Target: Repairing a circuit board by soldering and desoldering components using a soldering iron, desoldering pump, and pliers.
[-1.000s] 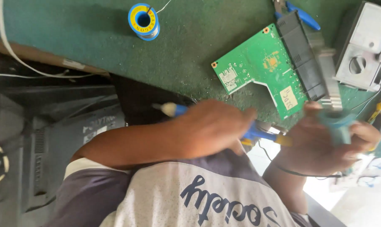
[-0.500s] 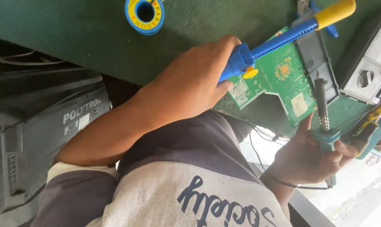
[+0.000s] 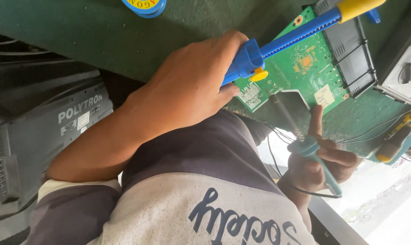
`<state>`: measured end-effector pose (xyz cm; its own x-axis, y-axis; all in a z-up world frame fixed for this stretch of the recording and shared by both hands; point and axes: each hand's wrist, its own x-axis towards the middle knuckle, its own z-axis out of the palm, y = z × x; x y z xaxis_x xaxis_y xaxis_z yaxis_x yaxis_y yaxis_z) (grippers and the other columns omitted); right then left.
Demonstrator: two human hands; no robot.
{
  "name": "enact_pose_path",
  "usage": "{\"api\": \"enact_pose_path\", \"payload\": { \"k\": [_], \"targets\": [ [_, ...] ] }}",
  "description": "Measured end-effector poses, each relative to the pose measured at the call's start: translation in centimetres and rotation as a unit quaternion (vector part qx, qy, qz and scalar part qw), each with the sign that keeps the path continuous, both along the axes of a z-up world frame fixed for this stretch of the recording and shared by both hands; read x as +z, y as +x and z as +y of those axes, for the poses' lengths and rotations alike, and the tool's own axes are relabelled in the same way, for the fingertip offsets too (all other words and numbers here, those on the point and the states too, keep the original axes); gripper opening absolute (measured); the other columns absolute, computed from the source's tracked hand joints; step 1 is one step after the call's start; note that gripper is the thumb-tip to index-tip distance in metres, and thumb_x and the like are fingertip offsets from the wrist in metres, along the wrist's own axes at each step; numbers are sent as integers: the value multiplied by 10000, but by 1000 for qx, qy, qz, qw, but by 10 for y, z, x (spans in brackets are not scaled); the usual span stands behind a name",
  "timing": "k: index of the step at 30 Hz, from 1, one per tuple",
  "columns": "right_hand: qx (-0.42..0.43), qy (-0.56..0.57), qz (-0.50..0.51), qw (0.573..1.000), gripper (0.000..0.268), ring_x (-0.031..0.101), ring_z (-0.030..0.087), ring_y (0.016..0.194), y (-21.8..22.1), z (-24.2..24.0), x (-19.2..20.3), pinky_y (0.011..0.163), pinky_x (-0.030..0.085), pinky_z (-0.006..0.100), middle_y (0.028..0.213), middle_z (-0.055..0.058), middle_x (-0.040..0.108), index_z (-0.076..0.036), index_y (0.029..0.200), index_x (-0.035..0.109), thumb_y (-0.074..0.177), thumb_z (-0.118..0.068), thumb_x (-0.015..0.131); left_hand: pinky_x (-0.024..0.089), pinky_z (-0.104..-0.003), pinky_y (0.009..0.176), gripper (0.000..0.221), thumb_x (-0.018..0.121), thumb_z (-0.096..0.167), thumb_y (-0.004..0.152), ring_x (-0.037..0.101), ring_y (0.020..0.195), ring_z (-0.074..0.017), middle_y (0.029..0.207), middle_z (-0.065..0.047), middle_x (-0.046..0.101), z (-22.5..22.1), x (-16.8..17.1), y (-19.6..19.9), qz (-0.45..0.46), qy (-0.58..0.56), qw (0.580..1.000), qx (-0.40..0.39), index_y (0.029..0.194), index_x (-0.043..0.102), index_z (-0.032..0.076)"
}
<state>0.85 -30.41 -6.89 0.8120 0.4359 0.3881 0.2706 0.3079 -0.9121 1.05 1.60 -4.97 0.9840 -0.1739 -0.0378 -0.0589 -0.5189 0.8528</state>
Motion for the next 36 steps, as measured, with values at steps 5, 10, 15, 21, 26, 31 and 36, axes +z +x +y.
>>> {"api": "enact_pose_path", "payload": {
  "k": [5,10,15,21,26,31,36],
  "targets": [
    [-56,-84,-71,992,121,736,134,864,-3,17,5,1410,198,644,808,25,677,-159,1056,523,1060,-236,616,496,-535,662,520,781,115,833,680,932,-401,1140,-108,694,1,1,0,14,0,1000,-2,1260,488,80],
    [-35,-71,-69,994,102,746,238,912,-3,15,2,1403,180,635,776,37,642,-134,1030,513,1034,-164,610,499,-528,670,521,765,112,838,674,933,-408,1149,-116,690,1,-1,0,4,-7,1000,1,1276,486,73],
    [-41,-78,-66,994,127,746,216,861,-5,5,-7,1408,150,648,782,40,651,-141,1021,495,1045,-189,611,508,-539,696,578,791,150,841,674,980,-408,1177,-123,698,1,-6,-1,5,2,1000,-1,1324,482,71],
    [25,-2,-11,1000,61,617,405,1343,-6,-9,-17,1046,670,405,1192,330,648,-52,1044,528,1011,-14,563,482,-519,636,464,716,86,839,664,883,-408,1070,-108,693,3,-2,-1,-2,-28,1000,3,1244,488,82],
    [-43,-37,-21,998,97,624,450,1306,-11,-7,-15,1080,648,427,929,306,656,-78,960,499,1001,-48,582,512,-511,663,537,788,131,805,684,912,-372,1116,-97,700,1,-4,0,3,-9,1000,-1,1257,502,96],
    [-33,-70,-49,996,98,697,364,1142,-10,-1,-9,1246,468,455,945,200,660,-103,1008,538,1007,-110,636,505,-509,655,527,787,129,796,676,904,-367,1105,-86,694,0,-4,0,0,-5,1000,1,1243,510,92],
    [21,-76,-60,995,252,787,276,1035,-11,-10,-9,851,666,159,1628,337,323,-90,1022,582,923,141,589,496,-499,666,489,745,91,799,666,908,-378,1077,-90,692,0,-3,-1,-16,-21,1000,3,1228,509,90]
  ]
}}
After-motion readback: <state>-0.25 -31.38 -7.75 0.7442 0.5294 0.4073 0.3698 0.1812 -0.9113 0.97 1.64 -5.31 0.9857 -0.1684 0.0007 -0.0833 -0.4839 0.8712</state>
